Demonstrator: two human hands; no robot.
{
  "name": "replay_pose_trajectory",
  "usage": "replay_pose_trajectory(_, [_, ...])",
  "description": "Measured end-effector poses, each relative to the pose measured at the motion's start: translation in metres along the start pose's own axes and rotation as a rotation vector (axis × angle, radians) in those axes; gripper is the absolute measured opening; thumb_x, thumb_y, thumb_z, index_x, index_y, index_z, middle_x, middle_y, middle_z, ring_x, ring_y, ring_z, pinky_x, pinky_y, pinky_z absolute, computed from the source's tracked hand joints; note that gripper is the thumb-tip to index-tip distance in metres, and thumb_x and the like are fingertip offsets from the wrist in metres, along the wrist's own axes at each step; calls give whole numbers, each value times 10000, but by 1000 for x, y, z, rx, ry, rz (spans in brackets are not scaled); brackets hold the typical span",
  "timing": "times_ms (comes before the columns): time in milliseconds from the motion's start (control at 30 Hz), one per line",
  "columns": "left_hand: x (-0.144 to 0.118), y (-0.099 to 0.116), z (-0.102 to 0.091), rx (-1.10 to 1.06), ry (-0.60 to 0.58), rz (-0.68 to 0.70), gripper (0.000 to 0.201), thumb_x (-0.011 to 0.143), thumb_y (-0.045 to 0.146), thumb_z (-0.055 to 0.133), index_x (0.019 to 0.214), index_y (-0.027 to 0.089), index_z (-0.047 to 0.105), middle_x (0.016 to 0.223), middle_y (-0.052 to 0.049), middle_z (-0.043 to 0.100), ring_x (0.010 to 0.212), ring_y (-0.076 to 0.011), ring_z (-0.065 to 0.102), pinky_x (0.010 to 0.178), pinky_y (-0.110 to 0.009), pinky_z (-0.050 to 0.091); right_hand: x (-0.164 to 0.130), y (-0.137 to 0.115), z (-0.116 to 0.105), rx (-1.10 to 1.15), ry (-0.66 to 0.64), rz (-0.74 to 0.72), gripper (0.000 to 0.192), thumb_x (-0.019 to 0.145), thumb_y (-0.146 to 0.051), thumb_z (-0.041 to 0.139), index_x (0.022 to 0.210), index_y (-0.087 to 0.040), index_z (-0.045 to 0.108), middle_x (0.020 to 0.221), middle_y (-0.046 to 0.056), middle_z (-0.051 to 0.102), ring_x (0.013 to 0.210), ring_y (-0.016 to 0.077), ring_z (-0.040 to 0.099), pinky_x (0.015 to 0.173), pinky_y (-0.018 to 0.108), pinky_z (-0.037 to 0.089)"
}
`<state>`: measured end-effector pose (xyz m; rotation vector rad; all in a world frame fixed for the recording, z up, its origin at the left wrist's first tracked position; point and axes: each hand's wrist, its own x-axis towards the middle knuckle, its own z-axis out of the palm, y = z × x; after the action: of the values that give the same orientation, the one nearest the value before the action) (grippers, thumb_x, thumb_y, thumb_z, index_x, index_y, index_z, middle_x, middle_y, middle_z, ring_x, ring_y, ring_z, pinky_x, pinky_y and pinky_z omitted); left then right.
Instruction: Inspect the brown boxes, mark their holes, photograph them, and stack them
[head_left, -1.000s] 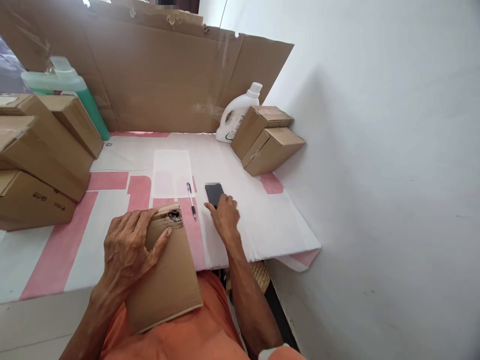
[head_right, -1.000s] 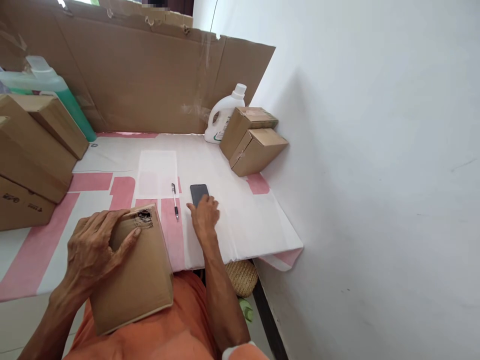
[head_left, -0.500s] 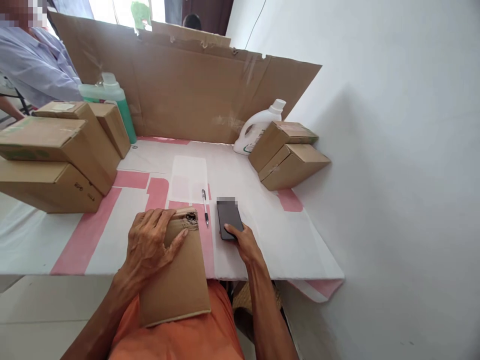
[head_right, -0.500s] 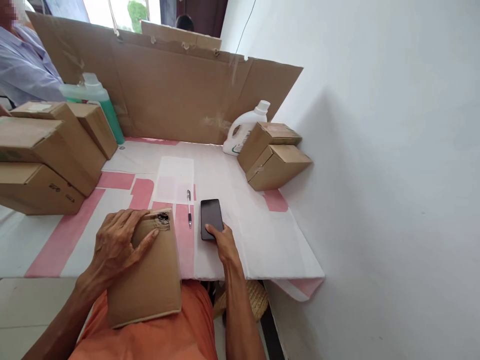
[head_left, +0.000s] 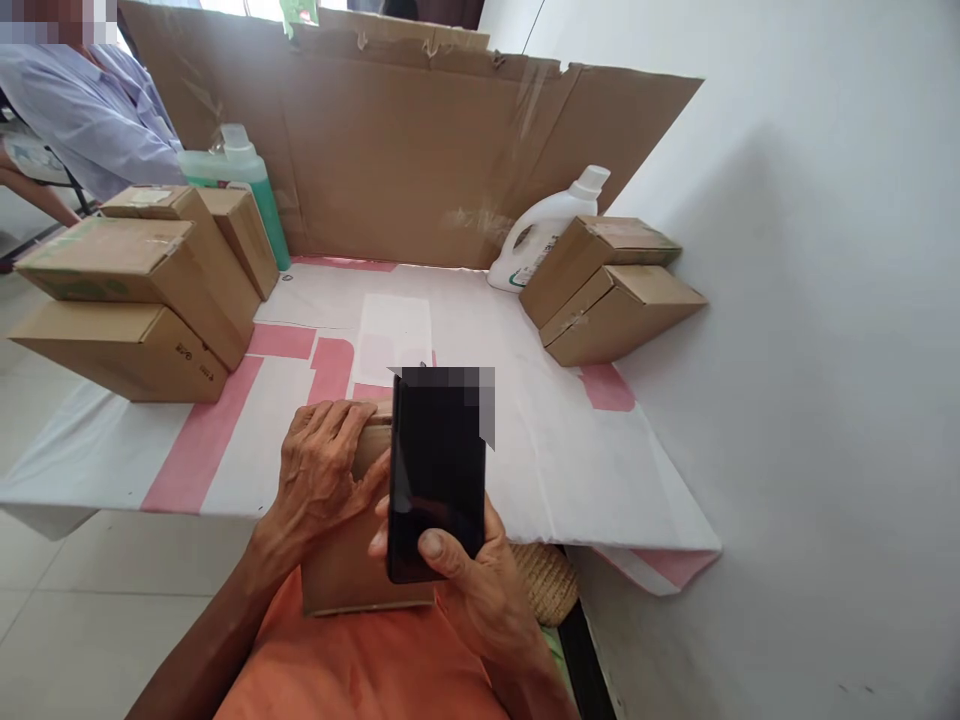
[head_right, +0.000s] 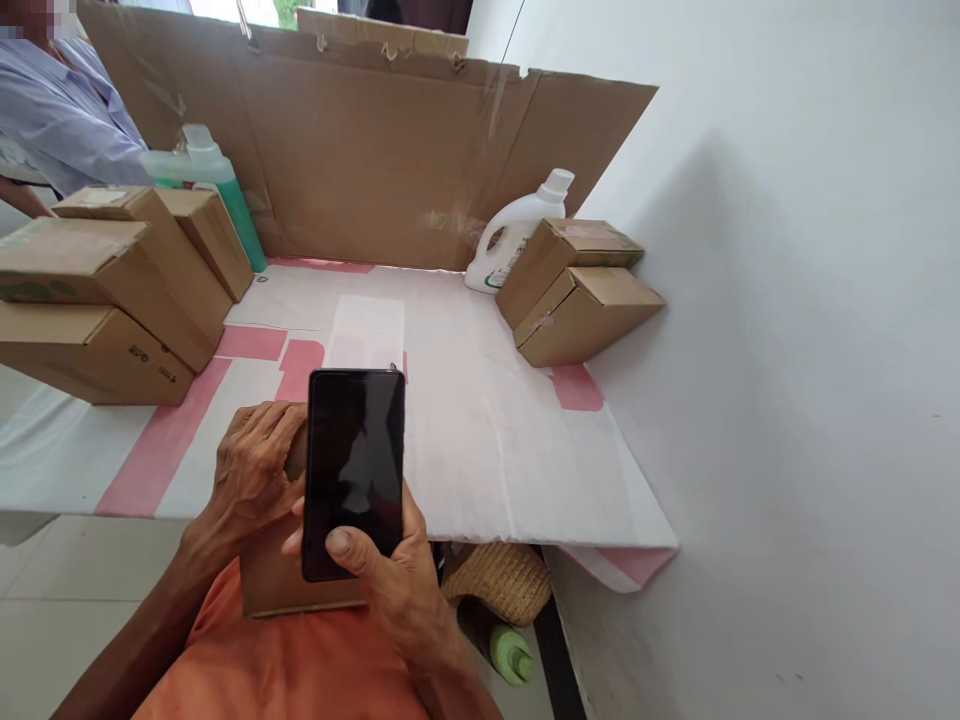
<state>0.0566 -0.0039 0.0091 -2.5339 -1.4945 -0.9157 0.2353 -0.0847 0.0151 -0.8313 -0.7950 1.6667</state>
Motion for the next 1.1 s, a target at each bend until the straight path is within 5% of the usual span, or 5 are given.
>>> replay_pose_trajectory(367, [6,-3,3,38,-26,48,107,923,291,591,929,203,650,884,-112,711,830,-314,645,805,-443,447,-5,16,-6,114,-64,139,511,890,-597,850,1223,-275,634,1028,78,817,866,282,829,790,463,699])
replay_pose_trajectory(633, [3,-4,6,55,-1,21,298,1036,384,536,1163,157,681,1006,-129,759,944,-328,679,870,-450,465,-3,13,-12,69,75,81,504,907,-647,802,1221,-269,690,985,81,808,820,282,809,767,459,687])
replay_pose_trajectory(833, [4,-5,7,81,-5,2,321,1049,437,581,1197,169,680,1050,-118,773,969,-312,695,911,-434,474,69,6,-84,-433,534,-212,520,893,-696,721,1025,-194,700,891,39,734,784,206,672,708,313,582])
replay_pose_trajectory(967, [4,-7,9,93,5,9,327,1049,437,584,1184,155,681,1025,-124,761,960,-317,695,898,-439,476,127,15,-146,-792,633,-159,571,829,-751,605,893,-185,646,828,37,686,750,203,601,680,314,517])
replay_pose_trajectory(1100, [5,-9,11,93,-6,-7,336,1056,434,572,1199,150,679,1029,-123,758,962,-317,694,886,-442,479,150,20,-175,-931,663,-72,524,857,-699,570,911,-184,651,870,81,723,782,242,637,674,336,515])
